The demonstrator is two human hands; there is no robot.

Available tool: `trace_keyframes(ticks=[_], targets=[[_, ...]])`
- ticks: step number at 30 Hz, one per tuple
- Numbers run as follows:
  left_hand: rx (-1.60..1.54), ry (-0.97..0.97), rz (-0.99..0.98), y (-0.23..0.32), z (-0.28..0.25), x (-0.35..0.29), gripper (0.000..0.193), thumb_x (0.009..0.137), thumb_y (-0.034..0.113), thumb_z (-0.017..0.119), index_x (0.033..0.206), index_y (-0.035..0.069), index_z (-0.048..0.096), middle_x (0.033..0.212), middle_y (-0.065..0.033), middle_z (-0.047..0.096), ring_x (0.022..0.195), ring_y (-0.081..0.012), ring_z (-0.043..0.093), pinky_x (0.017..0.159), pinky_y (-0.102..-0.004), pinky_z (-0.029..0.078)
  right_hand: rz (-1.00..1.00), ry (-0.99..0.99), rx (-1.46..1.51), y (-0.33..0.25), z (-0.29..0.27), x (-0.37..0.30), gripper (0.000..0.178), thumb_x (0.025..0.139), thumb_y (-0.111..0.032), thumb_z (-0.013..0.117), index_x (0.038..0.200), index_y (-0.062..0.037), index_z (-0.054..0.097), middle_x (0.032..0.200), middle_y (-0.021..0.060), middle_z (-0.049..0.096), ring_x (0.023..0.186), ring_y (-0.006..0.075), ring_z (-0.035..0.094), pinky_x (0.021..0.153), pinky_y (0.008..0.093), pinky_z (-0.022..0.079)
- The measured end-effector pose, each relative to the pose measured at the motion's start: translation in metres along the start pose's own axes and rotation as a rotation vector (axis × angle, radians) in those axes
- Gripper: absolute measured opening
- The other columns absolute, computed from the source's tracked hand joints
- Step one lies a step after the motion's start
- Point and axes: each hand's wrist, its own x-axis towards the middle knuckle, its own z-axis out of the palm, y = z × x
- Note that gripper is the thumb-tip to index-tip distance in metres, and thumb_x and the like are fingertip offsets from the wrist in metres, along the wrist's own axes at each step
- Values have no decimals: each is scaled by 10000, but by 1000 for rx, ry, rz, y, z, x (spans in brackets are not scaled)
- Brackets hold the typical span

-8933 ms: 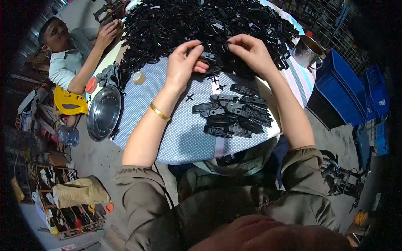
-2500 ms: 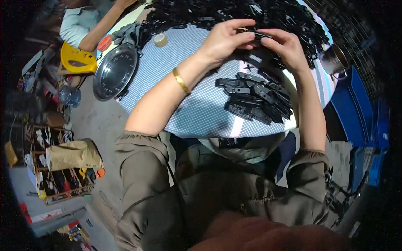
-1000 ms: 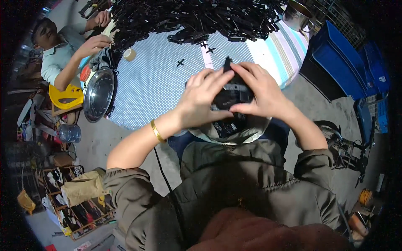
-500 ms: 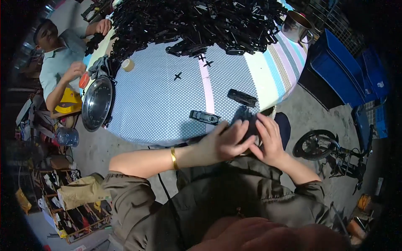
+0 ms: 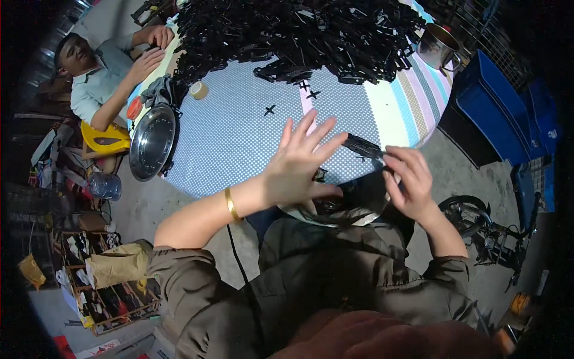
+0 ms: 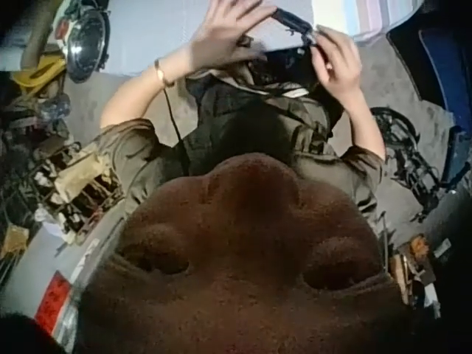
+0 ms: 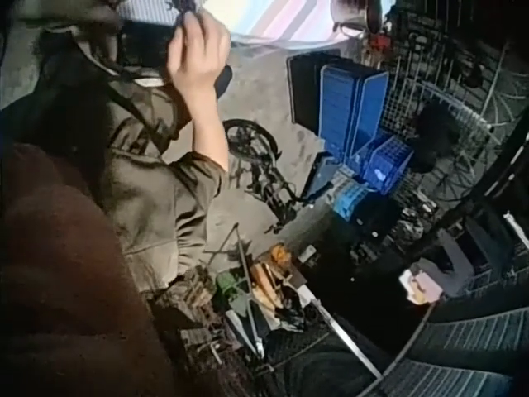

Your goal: Sorting through a large pile of black plastic components on a table in a workshop environment.

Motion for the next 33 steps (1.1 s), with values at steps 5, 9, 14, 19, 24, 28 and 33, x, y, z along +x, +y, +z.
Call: trace_keyframes(ticks=[5, 9, 14, 19, 24, 28, 33], targets=[[-196, -170, 99, -8, 14, 21, 799, 696, 454, 665, 1326, 84, 343, 1378, -159, 308, 1295, -352, 235, 1026, -570, 183, -2, 28, -67, 33, 16, 42, 313, 719, -99, 645, 1010, -5, 574, 1102, 174, 530, 1004, 339, 511, 852, 403, 413], [-214, -184, 256, 4, 35, 27, 665, 763, 429, 604, 1266, 45, 400, 1303, -166, 400, 1263, -330, 305, 1037, -537, 213, 114, 25, -240, 83, 30, 80, 549, 755, -312, 650, 1215, -82, 459, 1308, 212, 350, 1212, 387, 330, 983, 444, 310], [80, -144, 577, 25, 45, 27, 588, 752, 449, 590, 1151, 27, 499, 1187, -151, 491, 1211, -316, 378, 1018, -522, 259, 210, 52, -462, 152, 59, 110, 738, 730, -465, 643, 1311, -104, 365, 1341, 245, 289, 1236, 407, 286, 1019, 463, 245], [-160, -46, 602, 20, 33, 29, 543, 727, 456, 599, 1046, 18, 556, 1085, -160, 548, 1135, -300, 457, 997, -529, 287, 218, 98, -398, 159, 98, 145, 728, 722, -568, 587, 1284, -137, 418, 1317, 244, 339, 1246, 389, 286, 957, 560, 250], [24, -10, 147, -45, -17, 68, 217, 734, 176, 609, 886, 21, 600, 931, -148, 582, 953, -327, 529, 874, -421, 411, 298, 143, -447, 168, 112, 177, 650, 764, -574, 519, 1243, -137, 477, 1299, 205, 391, 1250, 362, 294, 964, 567, 240], [167, 397, -143, -141, -20, 85, 376, 751, 281, 642, 982, -11, 582, 1022, -173, 565, 999, -333, 508, 886, -396, 403, 310, 134, -451, 172, 123, 197, 552, 808, -533, 476, 1228, -174, 493, 1322, 174, 379, 1253, 349, 294, 959, 588, 243], [108, 201, -387, -192, -14, 89, 502, 809, 393, 566, 1155, 33, 515, 1123, -180, 538, 1089, -320, 469, 923, -377, 384, 239, 226, -380, 184, 125, 197, 467, 831, -458, 482, 1182, -154, 530, 1277, 165, 434, 1214, 333, 356, 968, 530, 282]])
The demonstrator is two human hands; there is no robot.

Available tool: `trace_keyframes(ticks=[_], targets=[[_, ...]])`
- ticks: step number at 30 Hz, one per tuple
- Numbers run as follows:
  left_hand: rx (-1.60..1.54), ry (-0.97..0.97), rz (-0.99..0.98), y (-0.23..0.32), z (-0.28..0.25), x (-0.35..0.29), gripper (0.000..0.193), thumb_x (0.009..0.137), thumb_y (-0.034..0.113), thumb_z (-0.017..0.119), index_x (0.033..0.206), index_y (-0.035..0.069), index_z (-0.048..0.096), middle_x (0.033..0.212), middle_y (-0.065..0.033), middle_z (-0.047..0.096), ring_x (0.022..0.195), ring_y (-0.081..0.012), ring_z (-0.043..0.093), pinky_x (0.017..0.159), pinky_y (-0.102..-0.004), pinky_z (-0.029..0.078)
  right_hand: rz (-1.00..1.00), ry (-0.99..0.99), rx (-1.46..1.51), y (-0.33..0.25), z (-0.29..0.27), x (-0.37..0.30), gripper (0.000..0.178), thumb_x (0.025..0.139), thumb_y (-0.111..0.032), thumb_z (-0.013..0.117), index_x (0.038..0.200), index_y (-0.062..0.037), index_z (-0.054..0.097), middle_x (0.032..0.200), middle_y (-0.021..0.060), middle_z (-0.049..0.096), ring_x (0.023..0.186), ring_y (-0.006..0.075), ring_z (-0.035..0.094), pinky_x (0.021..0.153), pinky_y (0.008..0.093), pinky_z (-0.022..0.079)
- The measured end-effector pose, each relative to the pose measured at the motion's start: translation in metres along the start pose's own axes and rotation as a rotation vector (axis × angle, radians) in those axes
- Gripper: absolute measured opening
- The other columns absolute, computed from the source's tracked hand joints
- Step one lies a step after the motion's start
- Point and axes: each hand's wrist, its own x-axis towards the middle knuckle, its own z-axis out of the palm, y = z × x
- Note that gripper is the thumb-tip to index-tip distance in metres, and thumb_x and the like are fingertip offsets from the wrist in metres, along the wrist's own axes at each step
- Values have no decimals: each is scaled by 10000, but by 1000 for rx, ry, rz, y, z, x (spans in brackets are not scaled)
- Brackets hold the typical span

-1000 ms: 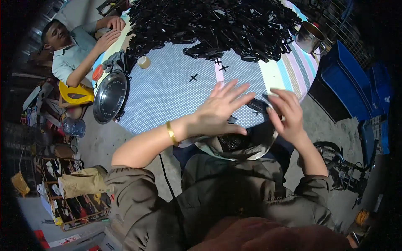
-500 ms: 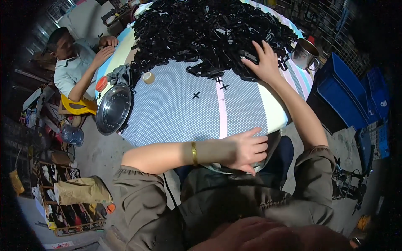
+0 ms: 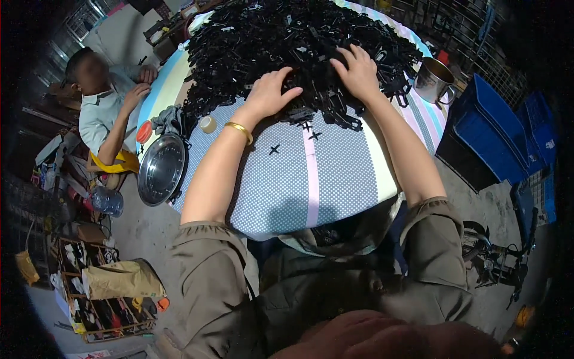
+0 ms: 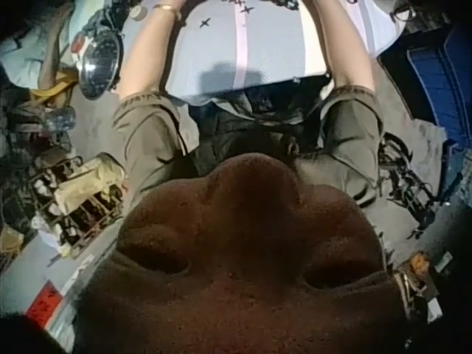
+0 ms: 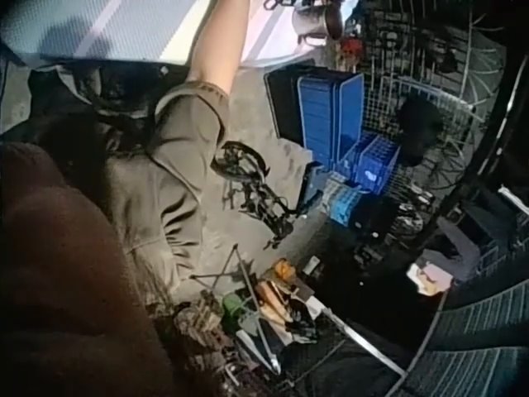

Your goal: Sorting through a large pile of black plastic components on a table in a workshop environment.

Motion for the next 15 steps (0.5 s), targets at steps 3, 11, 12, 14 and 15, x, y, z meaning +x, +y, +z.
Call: trace_keyframes(ticks=[3, 11, 12, 14, 15], targets=[[118, -136, 53, -1, -10, -16, 445, 803, 294, 559, 1170, 48, 504, 1112, -130, 553, 1009, -299, 499, 896, -367, 399, -52, 124, 183, 13, -6, 3, 375, 803, -281, 575, 1106, -61, 560, 1111, 177, 552, 1069, 329, 490, 914, 389, 386], [-285, -425, 1, -5, -48, -29, 375, 804, 263, 591, 1109, 46, 570, 1049, -119, 601, 979, -215, 555, 889, -311, 406, -118, 262, 214, -6, -28, 10, 382, 709, -104, 560, 1088, -49, 559, 1077, 153, 568, 1023, 321, 511, 898, 382, 399], [-318, -406, -34, -3, -51, -22, 329, 811, 263, 600, 1040, 27, 607, 991, -114, 624, 921, -204, 584, 853, -299, 429, -254, 309, 171, -14, -35, 10, 363, 709, -106, 566, 1068, -49, 568, 1073, 145, 570, 1024, 316, 511, 898, 387, 399], [-338, -268, -169, -8, -53, -6, 273, 803, 212, 601, 990, 15, 624, 975, -122, 627, 924, -223, 589, 846, -297, 435, -351, 135, 348, -40, -43, 3, 314, 713, -155, 613, 1011, -57, 590, 1102, 124, 555, 1055, 302, 494, 912, 397, 379], [-174, -154, -154, -13, -51, 4, 270, 792, 192, 606, 999, 19, 620, 994, -131, 621, 946, -240, 584, 851, -304, 436, -427, 34, 321, -55, -49, -3, 326, 714, -196, 630, 1010, -65, 592, 1116, 118, 548, 1078, 294, 480, 928, 418, 362]])
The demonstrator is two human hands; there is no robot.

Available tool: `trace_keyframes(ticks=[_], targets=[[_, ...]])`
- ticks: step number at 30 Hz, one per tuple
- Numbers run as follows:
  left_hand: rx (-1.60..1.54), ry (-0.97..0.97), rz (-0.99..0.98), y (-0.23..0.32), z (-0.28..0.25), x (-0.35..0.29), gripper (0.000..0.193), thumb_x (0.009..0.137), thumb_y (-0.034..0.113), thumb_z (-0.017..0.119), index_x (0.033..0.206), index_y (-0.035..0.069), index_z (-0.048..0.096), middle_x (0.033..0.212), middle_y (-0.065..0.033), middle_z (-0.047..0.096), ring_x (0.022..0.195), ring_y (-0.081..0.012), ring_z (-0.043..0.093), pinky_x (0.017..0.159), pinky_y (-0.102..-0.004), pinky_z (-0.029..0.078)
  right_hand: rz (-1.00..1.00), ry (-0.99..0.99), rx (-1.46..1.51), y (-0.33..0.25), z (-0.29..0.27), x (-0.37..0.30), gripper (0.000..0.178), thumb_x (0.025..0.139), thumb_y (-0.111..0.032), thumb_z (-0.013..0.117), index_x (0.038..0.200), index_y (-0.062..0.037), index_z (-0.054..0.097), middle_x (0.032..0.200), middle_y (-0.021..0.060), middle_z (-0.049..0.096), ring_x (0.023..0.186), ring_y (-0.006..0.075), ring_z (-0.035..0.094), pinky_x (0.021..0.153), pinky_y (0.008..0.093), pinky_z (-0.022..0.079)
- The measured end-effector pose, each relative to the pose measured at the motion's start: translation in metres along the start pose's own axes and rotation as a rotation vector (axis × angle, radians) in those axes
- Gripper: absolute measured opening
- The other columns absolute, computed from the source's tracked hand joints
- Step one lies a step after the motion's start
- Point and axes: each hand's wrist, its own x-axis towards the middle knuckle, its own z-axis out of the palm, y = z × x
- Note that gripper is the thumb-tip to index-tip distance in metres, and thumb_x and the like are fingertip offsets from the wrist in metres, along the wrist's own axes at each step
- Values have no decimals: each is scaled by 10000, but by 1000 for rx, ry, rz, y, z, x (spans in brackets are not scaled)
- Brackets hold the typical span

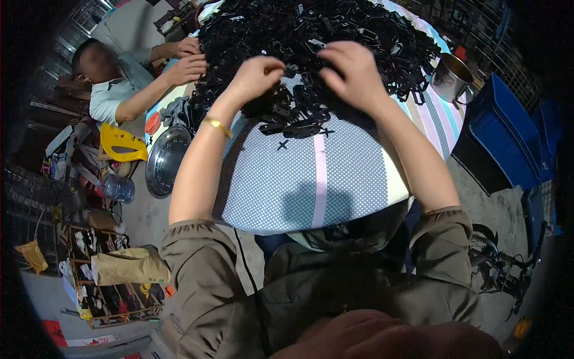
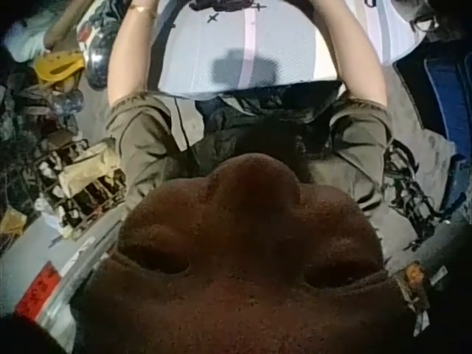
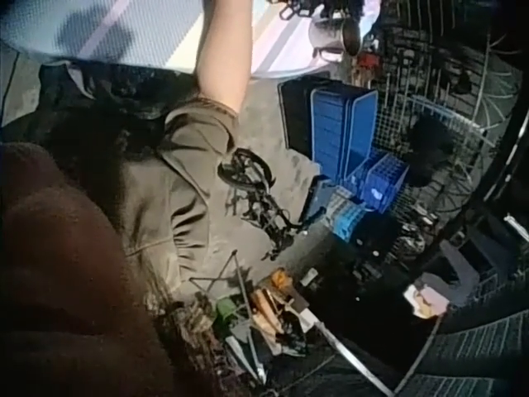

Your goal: Sorting through a large pile of black plastic components on a table in a workshop environment.

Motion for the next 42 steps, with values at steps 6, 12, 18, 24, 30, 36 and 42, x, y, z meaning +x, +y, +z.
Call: trace_keyframes(ticks=[6, 12, 18, 24, 30, 36, 42], targets=[[377, 336, 128, -30, 52, 63, 551, 709, 184, 678, 1184, -2, 469, 1133, -202, 515, 1023, -331, 523, 883, -382, 428, -122, -497, 33, -34, 4, -10, 396, 717, -313, 657, 1043, -94, 603, 1150, 87, 539, 1160, 267, 421, 988, 509, 271], [272, 441, 158, -28, 50, 53, 360, 678, 154, 687, 988, 4, 585, 882, -196, 594, 863, -345, 576, 756, -397, 468, -42, -490, 16, -16, -1, -8, 319, 691, -144, 666, 1001, -83, 623, 1072, 70, 575, 1088, 243, 471, 952, 442, 320], [-435, 220, -123, -1, 43, 14, 360, 745, 194, 693, 1017, -14, 585, 868, -96, 615, 782, -214, 624, 699, -296, 510, -22, -337, -52, 6, -12, -6, 246, 642, -38, 645, 887, -53, 644, 917, 36, 622, 965, 217, 524, 899, 378, 367], [-1176, 33, -353, 46, 42, -26, 366, 874, 142, 545, 1152, -72, 441, 976, -120, 560, 845, -222, 613, 757, -279, 538, 60, -182, -58, 7, -14, -1, 242, 682, -39, 594, 919, -49, 643, 924, 73, 629, 894, 244, 558, 803, 365, 436], [-1416, -123, -243, 53, 50, -38, 313, 858, 75, 525, 1146, -28, 455, 1057, -113, 515, 931, -187, 565, 844, -282, 500, 168, -283, 549, -21, -6, -4, 399, 732, -122, 686, 1106, -47, 570, 912, 75, 645, 754, 119, 604, 681, 250, 489], [-1315, 67, -265, 45, 51, -35, 392, 825, 91, 581, 1174, -23, 443, 1012, -118, 549, 869, -188, 595, 773, -274, 514, 433, -176, 566, -15, 4, -6, 306, 734, -105, 702, 997, -14, 576, 882, 53, 634, 779, 111, 608, 701, 235, 492], [-332, 402, -64, 25, 47, -38, 145, 762, 121, 618, 872, 37, 661, 817, -102, 649, 760, -198, 629, 701, -284, 483, 393, 1, -71, 16, -17, -4, 247, 773, -161, 617, 1008, -85, 604, 920, 83, 642, 823, 234, 620, 744, 297, 486]])
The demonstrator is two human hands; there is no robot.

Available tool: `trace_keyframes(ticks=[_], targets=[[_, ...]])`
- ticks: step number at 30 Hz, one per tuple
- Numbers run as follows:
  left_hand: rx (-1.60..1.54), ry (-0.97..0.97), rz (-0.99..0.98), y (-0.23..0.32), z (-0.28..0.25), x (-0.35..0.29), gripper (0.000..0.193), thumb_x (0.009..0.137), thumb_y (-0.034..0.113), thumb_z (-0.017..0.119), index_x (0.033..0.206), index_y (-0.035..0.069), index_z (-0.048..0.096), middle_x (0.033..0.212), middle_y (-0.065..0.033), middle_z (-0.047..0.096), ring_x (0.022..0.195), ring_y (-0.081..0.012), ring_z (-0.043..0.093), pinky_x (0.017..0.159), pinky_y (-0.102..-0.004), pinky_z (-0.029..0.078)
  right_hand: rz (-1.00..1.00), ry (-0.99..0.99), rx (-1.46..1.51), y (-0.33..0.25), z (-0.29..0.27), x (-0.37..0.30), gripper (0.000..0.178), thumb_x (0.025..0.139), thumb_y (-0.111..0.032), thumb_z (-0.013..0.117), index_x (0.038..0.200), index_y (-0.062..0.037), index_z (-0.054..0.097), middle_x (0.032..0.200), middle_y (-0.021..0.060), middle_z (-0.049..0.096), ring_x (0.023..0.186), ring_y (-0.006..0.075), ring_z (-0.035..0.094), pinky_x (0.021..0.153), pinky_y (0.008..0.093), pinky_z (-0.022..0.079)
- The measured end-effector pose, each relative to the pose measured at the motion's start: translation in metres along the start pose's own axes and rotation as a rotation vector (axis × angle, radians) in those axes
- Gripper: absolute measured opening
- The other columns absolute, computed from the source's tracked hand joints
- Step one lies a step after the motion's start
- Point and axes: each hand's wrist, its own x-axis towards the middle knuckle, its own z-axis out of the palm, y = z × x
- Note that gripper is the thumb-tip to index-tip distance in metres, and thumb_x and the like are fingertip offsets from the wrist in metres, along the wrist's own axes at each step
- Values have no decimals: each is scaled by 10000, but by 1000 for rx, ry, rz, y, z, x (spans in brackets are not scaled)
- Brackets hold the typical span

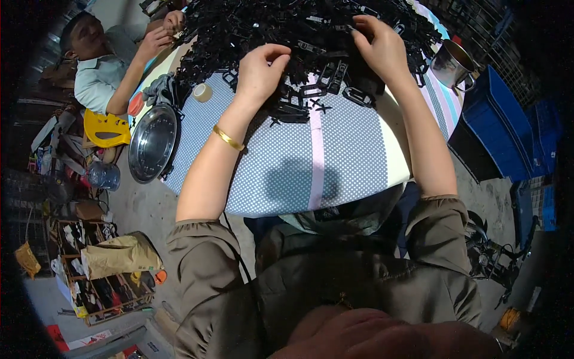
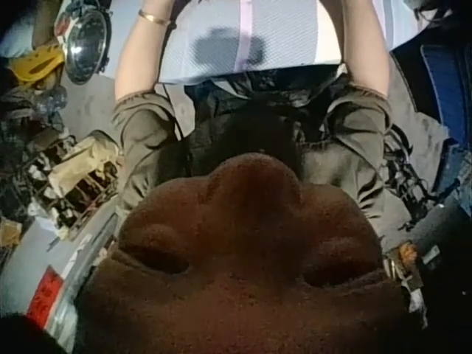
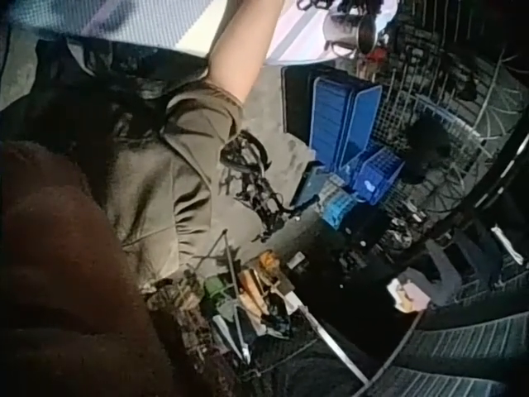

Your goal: Sorting through a large pile of black plastic components on a table in a workshop environment.

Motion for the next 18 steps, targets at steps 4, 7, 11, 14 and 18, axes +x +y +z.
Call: trace_keyframes(ticks=[4, 7, 11, 14, 18], targets=[[223, 6, 103, 5, -3, 8, 178, 742, 155, 619, 871, 40, 663, 846, -137, 635, 758, -275, 616, 702, -321, 487, -351, 117, -37, 2, -5, 6, 236, 723, -96, 612, 958, -74, 622, 987, 80, 615, 937, 268, 562, 852, 342, 432], [294, -252, 143, 8, 2, 6, 236, 725, 197, 645, 893, 32, 657, 848, -142, 625, 788, -293, 603, 736, -355, 477, -326, -282, 191, -23, -8, -6, 203, 694, -51, 616, 897, -55, 626, 929, 75, 617, 887, 258, 574, 813, 350, 448], [538, -274, 260, 10, 27, 11, 412, 678, 194, 695, 1038, 24, 586, 956, -163, 579, 947, -317, 535, 845, -374, 424, -496, -278, 25, -32, 12, -18, 232, 687, -90, 646, 917, -62, 623, 1005, 60, 600, 963, 224, 520, 851, 361, 396], [483, -414, 163, 20, 27, 19, 454, 658, 124, 684, 1076, 19, 541, 977, -181, 557, 950, -330, 526, 858, -375, 422, -392, -362, -108, -32, 18, -21, 238, 704, -120, 640, 937, -78, 626, 974, 47, 591, 980, 212, 508, 857, 360, 374], [506, -416, 169, 6, 12, 14, 549, 636, 14, 616, 1161, 38, 457, 992, -182, 518, 949, -328, 524, 859, -363, 429, -335, -394, -256, -32, 16, -20, 224, 719, -132, 634, 936, -78, 629, 869, 49, 593, 913, 214, 540, 839, 357, 382]])
